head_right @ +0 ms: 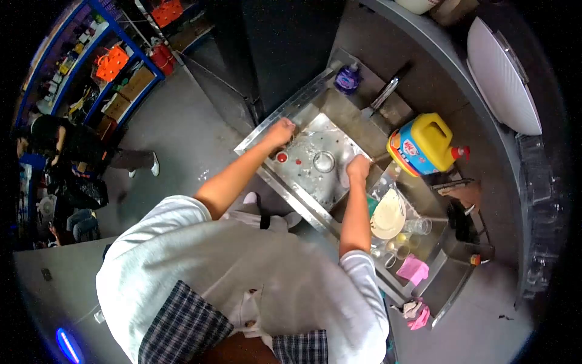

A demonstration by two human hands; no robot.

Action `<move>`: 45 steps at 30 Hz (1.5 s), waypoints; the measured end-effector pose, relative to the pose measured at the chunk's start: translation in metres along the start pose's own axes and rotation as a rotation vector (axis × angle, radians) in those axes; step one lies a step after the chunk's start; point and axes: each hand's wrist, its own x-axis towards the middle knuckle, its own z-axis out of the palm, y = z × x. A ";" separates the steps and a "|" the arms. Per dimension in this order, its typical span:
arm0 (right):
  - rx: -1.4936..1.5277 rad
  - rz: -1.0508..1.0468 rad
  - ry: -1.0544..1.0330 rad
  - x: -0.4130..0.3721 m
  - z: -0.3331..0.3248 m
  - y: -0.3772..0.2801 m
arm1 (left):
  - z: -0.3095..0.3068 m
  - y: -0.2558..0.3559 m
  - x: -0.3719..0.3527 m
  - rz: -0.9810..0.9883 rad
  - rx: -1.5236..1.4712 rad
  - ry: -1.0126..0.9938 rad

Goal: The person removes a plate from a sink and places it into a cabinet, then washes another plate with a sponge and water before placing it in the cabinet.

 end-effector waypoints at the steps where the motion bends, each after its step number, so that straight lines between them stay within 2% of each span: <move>1: 0.074 0.001 0.094 -0.005 0.023 0.027 | -0.018 0.006 -0.009 -0.070 -0.057 -0.026; 2: 0.153 -0.007 0.208 -0.003 0.027 0.041 | -0.031 -0.013 0.001 0.027 -0.062 -0.053; 4: 0.771 0.179 -0.155 -0.039 -0.035 0.031 | -0.058 -0.036 0.010 0.022 -0.100 -0.011; 5: 1.228 0.194 -0.167 -0.053 -0.044 0.035 | -0.066 -0.048 0.009 0.026 -0.080 -0.029; 6: 1.539 0.215 -0.187 -0.077 -0.068 0.018 | -0.078 -0.055 0.013 0.039 -0.057 -0.039; 8: 1.473 0.322 -0.137 -0.066 -0.045 0.010 | -0.107 -0.048 0.008 0.057 -0.033 -0.047; 10: -0.054 0.137 0.129 -0.066 -0.033 -0.021 | -0.138 -0.024 -0.024 0.052 -0.028 -0.059; 11: 0.066 0.169 0.213 -0.072 -0.037 -0.028 | -0.146 -0.026 -0.025 0.108 0.033 -0.001; 12: 0.129 0.178 0.189 -0.077 -0.050 -0.030 | -0.158 -0.018 -0.019 0.189 0.063 0.048; 14: 0.650 0.201 -0.018 -0.081 -0.071 -0.033 | -0.172 -0.020 -0.025 0.318 0.126 0.133; 16: 1.612 0.149 -0.184 -0.101 -0.079 -0.040 | -0.188 -0.014 -0.025 0.301 0.121 0.054; 18: 1.625 0.285 -0.174 -0.083 -0.044 -0.040 | -0.198 -0.002 -0.020 0.367 0.202 0.060; 19: 0.697 0.250 -0.037 -0.091 -0.058 -0.059 | -0.200 0.002 -0.018 0.400 0.228 0.045; 20: -0.112 0.109 0.184 -0.090 -0.041 -0.066 | -0.206 0.010 -0.022 0.400 0.225 -0.001; 22: 0.193 0.258 0.135 -0.090 -0.045 -0.052 | -0.204 0.018 -0.021 0.386 0.256 -0.004; 23: 0.694 0.313 -0.008 -0.100 -0.059 -0.053 | -0.205 0.029 -0.016 0.373 0.262 -0.019; 24: 0.995 0.238 0.022 -0.115 -0.067 -0.053 | -0.204 0.032 -0.017 0.346 0.273 -0.041; 26: 1.660 0.259 -0.001 -0.134 -0.076 -0.052 | -0.204 0.034 -0.018 0.315 0.286 -0.063; 27: 1.827 0.287 -0.017 -0.129 -0.064 -0.045 | -0.205 0.035 -0.019 0.310 0.288 -0.067; 30: -0.186 0.211 0.210 -0.125 -0.041 -0.048 | -0.201 0.024 -0.019 0.300 0.263 -0.050; 31: -0.141 0.203 0.203 -0.130 -0.045 -0.043 | -0.200 0.018 -0.013 0.347 0.229 -0.035; 32: 0.236 0.384 0.232 -0.149 -0.066 -0.051 | -0.197 0.011 -0.005 0.398 0.185 -0.011; 34: 1.166 0.331 0.044 -0.143 -0.054 -0.017 | -0.202 0.013 -0.009 0.352 0.070 -0.088; 36: 1.676 0.162 0.115 -0.149 -0.045 -0.025 | -0.198 0.008 -0.007 0.419 0.104 -0.039; 38: 0.130 0.306 0.152 -0.124 -0.044 -0.023 | -0.205 -0.001 -0.017 0.525 0.104 0.023; 40: 0.277 0.374 0.254 -0.115 -0.021 -0.022 | -0.218 -0.028 -0.028 0.577 0.023 -0.025; 41: 1.097 0.208 0.171 -0.120 -0.017 -0.023 | -0.233 -0.036 -0.053 0.597 0.016 0.018; 42: 1.545 0.204 0.097 -0.128 -0.025 -0.046 | -0.251 -0.049 -0.084 0.611 0.014 0.057; 44: 1.191 0.169 0.013 -0.096 -0.004 -0.035 | -0.274 -0.100 -0.117 0.606 -0.053 0.114; 45: 0.598 0.194 0.152 -0.090 -0.003 -0.049 | -0.290 -0.118 -0.131 0.570 0.049 0.176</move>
